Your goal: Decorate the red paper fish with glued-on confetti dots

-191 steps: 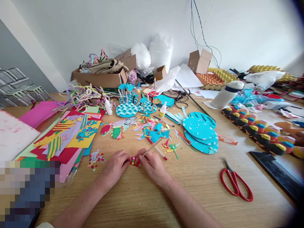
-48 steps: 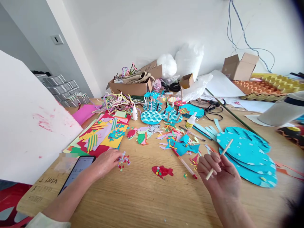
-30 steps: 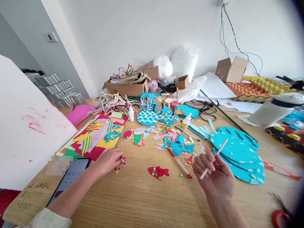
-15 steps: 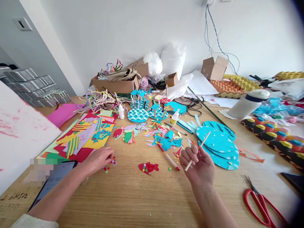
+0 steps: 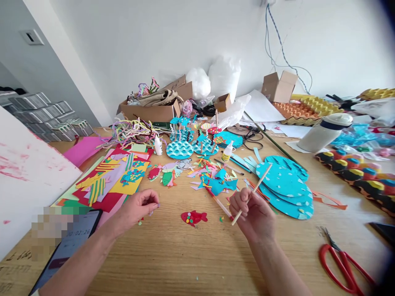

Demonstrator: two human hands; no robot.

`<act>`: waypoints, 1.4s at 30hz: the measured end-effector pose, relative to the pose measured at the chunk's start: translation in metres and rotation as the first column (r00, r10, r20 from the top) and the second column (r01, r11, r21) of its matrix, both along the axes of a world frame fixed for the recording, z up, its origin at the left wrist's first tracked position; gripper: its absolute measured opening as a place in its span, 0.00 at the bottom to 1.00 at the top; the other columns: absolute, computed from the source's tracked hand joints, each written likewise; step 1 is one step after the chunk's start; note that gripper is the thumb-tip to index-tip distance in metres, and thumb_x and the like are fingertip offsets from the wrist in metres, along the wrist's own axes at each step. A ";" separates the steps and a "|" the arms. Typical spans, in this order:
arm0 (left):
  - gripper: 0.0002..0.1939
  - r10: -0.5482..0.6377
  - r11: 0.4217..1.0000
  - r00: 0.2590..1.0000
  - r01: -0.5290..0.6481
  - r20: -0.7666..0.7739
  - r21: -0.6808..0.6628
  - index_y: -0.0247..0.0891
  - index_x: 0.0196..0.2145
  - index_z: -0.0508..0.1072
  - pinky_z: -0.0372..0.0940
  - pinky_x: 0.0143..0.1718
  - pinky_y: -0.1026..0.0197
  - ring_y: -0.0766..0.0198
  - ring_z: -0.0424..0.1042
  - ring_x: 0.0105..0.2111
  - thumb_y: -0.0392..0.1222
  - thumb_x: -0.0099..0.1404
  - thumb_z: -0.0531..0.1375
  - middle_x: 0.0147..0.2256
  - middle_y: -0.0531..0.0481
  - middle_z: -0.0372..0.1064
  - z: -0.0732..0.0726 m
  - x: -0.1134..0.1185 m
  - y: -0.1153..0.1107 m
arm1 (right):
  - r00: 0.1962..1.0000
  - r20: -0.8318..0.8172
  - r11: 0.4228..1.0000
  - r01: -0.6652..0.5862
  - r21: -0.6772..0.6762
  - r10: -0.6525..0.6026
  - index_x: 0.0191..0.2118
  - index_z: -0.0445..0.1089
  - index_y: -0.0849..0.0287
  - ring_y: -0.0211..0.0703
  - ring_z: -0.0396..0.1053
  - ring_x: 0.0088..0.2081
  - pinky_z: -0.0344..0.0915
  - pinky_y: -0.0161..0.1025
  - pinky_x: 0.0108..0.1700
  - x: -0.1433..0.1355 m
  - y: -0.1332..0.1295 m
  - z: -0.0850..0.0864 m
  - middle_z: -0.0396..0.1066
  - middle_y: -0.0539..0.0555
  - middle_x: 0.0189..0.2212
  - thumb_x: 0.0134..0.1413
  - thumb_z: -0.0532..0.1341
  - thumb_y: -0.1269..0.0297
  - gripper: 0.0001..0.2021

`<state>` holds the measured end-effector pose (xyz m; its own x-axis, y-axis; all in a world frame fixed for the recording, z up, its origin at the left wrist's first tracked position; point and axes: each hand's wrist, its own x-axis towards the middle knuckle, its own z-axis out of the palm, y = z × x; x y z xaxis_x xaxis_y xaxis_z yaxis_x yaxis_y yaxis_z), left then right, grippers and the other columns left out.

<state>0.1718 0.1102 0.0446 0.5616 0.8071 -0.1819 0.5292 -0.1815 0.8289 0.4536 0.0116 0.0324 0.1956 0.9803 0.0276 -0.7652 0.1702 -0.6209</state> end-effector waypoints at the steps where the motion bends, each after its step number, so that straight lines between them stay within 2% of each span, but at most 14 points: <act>1: 0.05 0.005 1.000 1.000 -0.005 0.009 -0.004 0.39 0.25 0.61 0.56 0.23 0.67 0.69 0.58 0.22 0.42 0.53 0.52 0.21 0.58 0.57 -0.001 0.003 -0.001 | 1.000 0.010 1.000 -0.011 0.000 0.011 0.21 0.65 0.60 0.30 0.46 0.16 0.48 0.27 0.16 -0.001 0.000 -0.001 0.51 0.46 0.13 0.46 0.59 0.63 0.09; 6: 0.03 0.024 0.999 0.997 -0.020 -0.075 0.050 0.39 0.25 0.61 0.58 0.24 0.67 0.69 0.60 0.23 0.40 0.54 0.52 0.21 0.58 0.57 -0.006 0.003 0.003 | 0.999 0.032 1.000 -0.031 0.003 0.030 0.22 0.65 0.60 0.30 0.47 0.16 0.48 0.27 0.16 -0.002 0.000 -0.003 0.52 0.46 0.13 0.47 0.58 0.62 0.09; 10: 0.02 0.062 0.981 0.954 -0.005 -0.292 0.194 0.39 0.25 0.62 0.58 0.26 0.67 0.68 0.64 0.25 0.36 0.54 0.51 0.22 0.57 0.62 -0.006 -0.003 0.006 | 0.998 0.047 0.999 -0.035 0.007 0.035 0.22 0.65 0.60 0.30 0.48 0.16 0.50 0.28 0.16 -0.001 0.000 -0.003 0.52 0.46 0.13 0.46 0.59 0.61 0.09; 13: 0.05 0.059 0.969 0.915 0.044 -0.398 0.245 0.39 0.25 0.64 0.56 0.25 0.67 0.67 0.64 0.24 0.33 0.54 0.50 0.22 0.57 0.64 -0.010 -0.007 0.007 | 0.998 0.045 0.999 -0.036 -0.002 0.036 0.22 0.65 0.60 0.31 0.48 0.16 0.49 0.28 0.16 -0.001 0.000 -0.003 0.52 0.46 0.13 0.46 0.59 0.61 0.09; 17: 0.10 0.038 0.958 0.904 0.089 -0.426 0.274 0.39 0.25 0.67 0.57 0.30 0.66 0.66 0.67 0.28 0.30 0.54 0.49 0.26 0.54 0.69 -0.014 -0.017 0.011 | 0.999 0.038 0.999 -0.038 -0.010 0.038 0.22 0.65 0.60 0.31 0.47 0.16 0.48 0.28 0.16 -0.001 0.000 -0.003 0.52 0.47 0.13 0.46 0.59 0.62 0.09; 20: 0.10 0.043 0.946 0.903 0.101 -0.428 0.308 0.39 0.26 0.69 0.57 0.34 0.64 0.64 0.67 0.33 0.30 0.55 0.50 0.30 0.52 0.70 -0.009 -0.028 0.015 | 0.999 0.038 0.999 -0.033 -0.012 0.034 0.22 0.66 0.60 0.31 0.48 0.16 0.48 0.28 0.16 -0.001 0.001 -0.004 0.52 0.47 0.13 0.46 0.59 0.62 0.09; 23: 0.08 0.070 0.928 0.888 0.110 -0.455 0.357 0.38 0.27 0.69 0.58 0.35 0.63 0.63 0.67 0.34 0.32 0.57 0.51 0.31 0.51 0.68 -0.003 -0.039 0.016 | 0.999 0.040 0.999 -0.034 -0.027 0.035 0.22 0.66 0.60 0.31 0.48 0.17 0.49 0.28 0.16 -0.001 0.000 -0.004 0.52 0.47 0.13 0.46 0.59 0.61 0.09; 26: 0.07 0.008 0.916 0.852 0.203 -0.523 0.346 0.39 0.27 0.69 0.58 0.34 0.63 0.63 0.66 0.33 0.33 0.58 0.52 0.30 0.52 0.67 -0.008 -0.045 0.012 | 0.998 0.049 0.999 -0.035 -0.035 0.037 0.22 0.66 0.60 0.32 0.48 0.17 0.49 0.29 0.16 -0.001 0.000 -0.003 0.53 0.47 0.13 0.45 0.60 0.61 0.08; 29: 0.07 -0.045 0.895 0.826 0.283 -0.562 0.344 0.40 0.30 0.70 0.57 0.36 0.63 0.62 0.66 0.36 0.33 0.59 0.53 0.32 0.51 0.67 -0.019 -0.046 0.007 | 0.998 0.053 0.999 -0.033 -0.037 0.034 0.22 0.65 0.60 0.32 0.48 0.17 0.49 0.29 0.17 -0.002 0.000 -0.003 0.52 0.47 0.13 0.45 0.60 0.61 0.09; 32: 0.06 -0.024 0.884 0.813 0.289 -0.581 0.367 0.40 0.32 0.69 0.57 0.37 0.62 0.60 0.66 0.38 0.34 0.60 0.53 0.35 0.50 0.67 -0.025 -0.044 0.005 | 0.997 0.063 0.999 -0.037 -0.032 0.039 0.22 0.65 0.60 0.32 0.48 0.17 0.49 0.30 0.17 -0.001 0.000 -0.004 0.51 0.47 0.14 0.46 0.59 0.61 0.09; 42: 0.05 -0.060 0.877 0.805 0.325 -0.590 0.354 0.39 0.31 0.68 0.57 0.36 0.62 0.61 0.66 0.36 0.34 0.59 0.53 0.33 0.51 0.67 -0.029 -0.041 0.012 | 0.996 0.088 0.999 -0.025 -0.030 0.027 0.22 0.65 0.58 0.33 0.44 0.17 0.44 0.31 0.17 0.000 0.000 -0.005 0.49 0.46 0.14 0.48 0.57 0.60 0.09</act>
